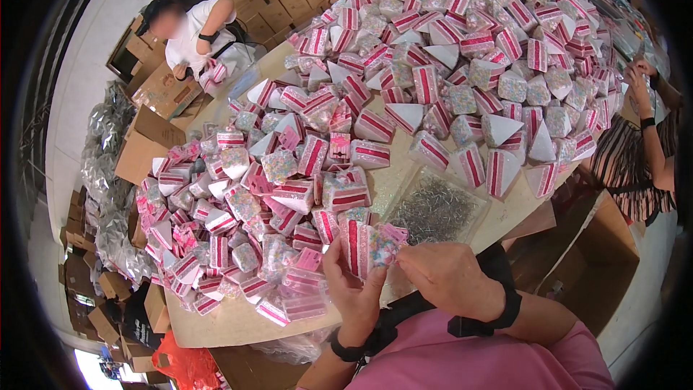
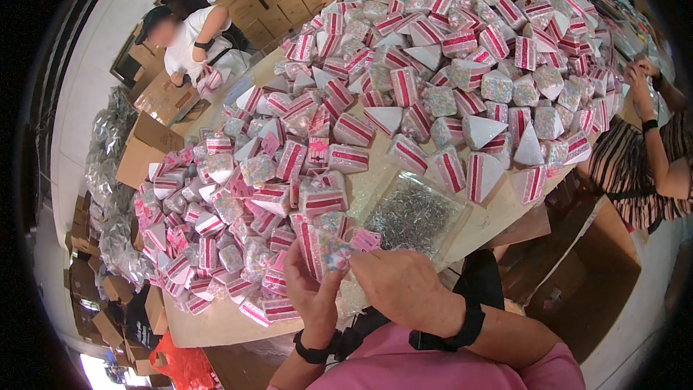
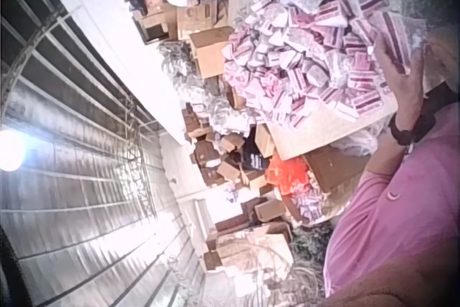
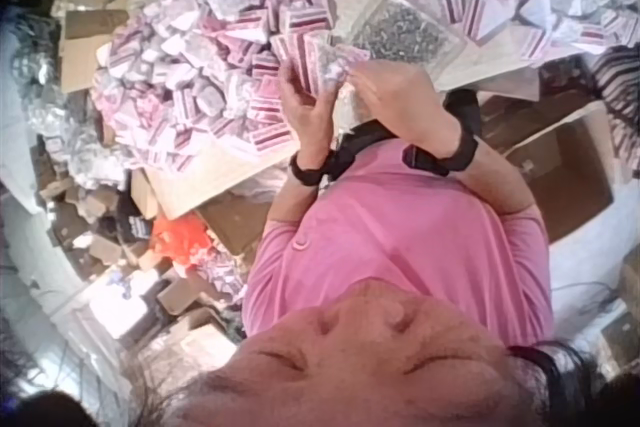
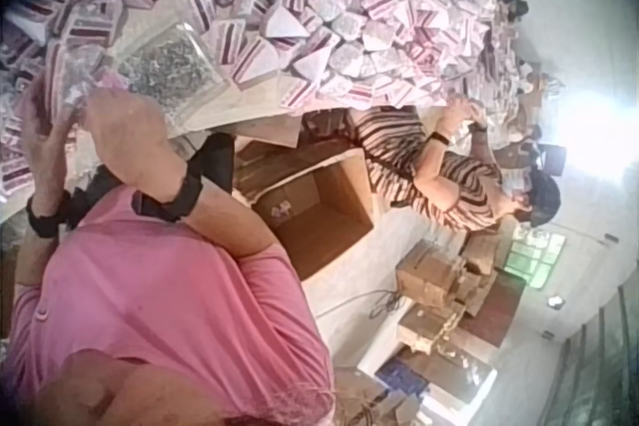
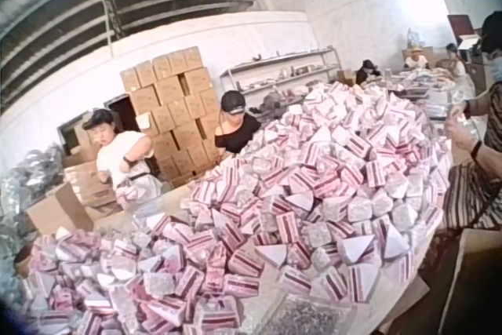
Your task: Packaging small triangular products into bags at a manufacturing table.
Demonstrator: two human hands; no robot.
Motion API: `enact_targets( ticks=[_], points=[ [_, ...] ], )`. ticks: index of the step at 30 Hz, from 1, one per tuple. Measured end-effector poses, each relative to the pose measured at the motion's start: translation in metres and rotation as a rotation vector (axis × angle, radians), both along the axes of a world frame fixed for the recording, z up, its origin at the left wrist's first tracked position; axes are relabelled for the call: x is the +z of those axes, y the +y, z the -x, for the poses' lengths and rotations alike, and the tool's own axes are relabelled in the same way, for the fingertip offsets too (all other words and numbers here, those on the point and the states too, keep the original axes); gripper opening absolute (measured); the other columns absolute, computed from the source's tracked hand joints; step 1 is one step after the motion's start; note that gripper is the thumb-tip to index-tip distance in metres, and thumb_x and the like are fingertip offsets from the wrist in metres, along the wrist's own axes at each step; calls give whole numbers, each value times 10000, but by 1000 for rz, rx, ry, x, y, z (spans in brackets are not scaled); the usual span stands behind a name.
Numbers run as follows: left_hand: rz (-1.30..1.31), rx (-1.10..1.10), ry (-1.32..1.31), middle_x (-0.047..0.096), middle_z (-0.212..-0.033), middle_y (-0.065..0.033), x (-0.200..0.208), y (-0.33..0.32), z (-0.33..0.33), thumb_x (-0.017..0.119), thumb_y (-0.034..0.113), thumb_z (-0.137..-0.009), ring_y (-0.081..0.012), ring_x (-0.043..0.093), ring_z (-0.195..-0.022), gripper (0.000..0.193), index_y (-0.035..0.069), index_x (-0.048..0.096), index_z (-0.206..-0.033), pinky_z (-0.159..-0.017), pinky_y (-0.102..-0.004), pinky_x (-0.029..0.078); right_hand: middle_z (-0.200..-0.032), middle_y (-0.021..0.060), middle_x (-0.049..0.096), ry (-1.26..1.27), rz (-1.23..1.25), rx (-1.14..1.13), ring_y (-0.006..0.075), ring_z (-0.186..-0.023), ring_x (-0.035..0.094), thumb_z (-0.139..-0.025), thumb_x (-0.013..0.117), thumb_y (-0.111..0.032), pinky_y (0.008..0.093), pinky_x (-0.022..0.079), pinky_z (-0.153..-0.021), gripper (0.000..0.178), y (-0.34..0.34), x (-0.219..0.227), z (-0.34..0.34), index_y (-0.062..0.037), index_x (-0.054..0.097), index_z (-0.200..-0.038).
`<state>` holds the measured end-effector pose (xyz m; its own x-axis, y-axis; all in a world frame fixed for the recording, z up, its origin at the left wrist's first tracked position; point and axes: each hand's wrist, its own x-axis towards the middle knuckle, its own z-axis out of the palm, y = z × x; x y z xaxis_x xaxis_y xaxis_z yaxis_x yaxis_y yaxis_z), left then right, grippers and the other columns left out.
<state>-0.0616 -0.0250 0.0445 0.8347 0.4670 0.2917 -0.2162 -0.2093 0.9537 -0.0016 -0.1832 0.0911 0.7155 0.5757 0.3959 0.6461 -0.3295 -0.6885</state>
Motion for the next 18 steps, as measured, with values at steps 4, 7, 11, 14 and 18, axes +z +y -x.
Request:
enact_targets(
  ticks=[4,7,11,14,18],
  points=[
    [176,-47,-16,473,-1239,-118,3,-3,1,715,100,-796,-210,504,-1136,660,-17,343,-1328,-948,-343,458,-717,154,584,75,-59,24,338,-655,590,-849,583,-100,418,454,-552,80,1,0,-2,-25,598,-873],
    [266,-57,-4,481,-1234,-110,1,-3,1,722,105,-793,-207,510,-1131,658,-8,352,-1325,-942,-343,468,-719,157,586,88,-74,24,340,-661,591,-850,581,-100,415,457,-557,81,1,1,-1,-26,600,-877],
    [302,-69,-33,481,-1243,-103,5,-5,0,728,117,-792,-207,512,-1131,658,-2,359,-1324,-943,-343,472,-710,154,582,85,-55,27,336,-648,589,-851,579,-98,411,456,-549,76,1,2,-1,-29,597,-877],
    [288,-58,-28,474,-1252,-105,5,-4,1,732,124,-790,-208,503,-1143,669,-9,355,-1327,-965,-350,450,-707,149,581,68,-51,31,331,-644,591,-849,578,-95,408,459,-543,71,2,3,-1,-33,596,-877],
    [181,-28,-44,448,-1269,-119,4,-3,2,741,129,-783,-217,469,-1177,699,-38,340,-1331,-1014,-363,384,-706,145,581,35,-38,17,330,-649,593,-834,581,-90,408,464,-544,68,3,2,0,-41,600,-878]
  ],
)
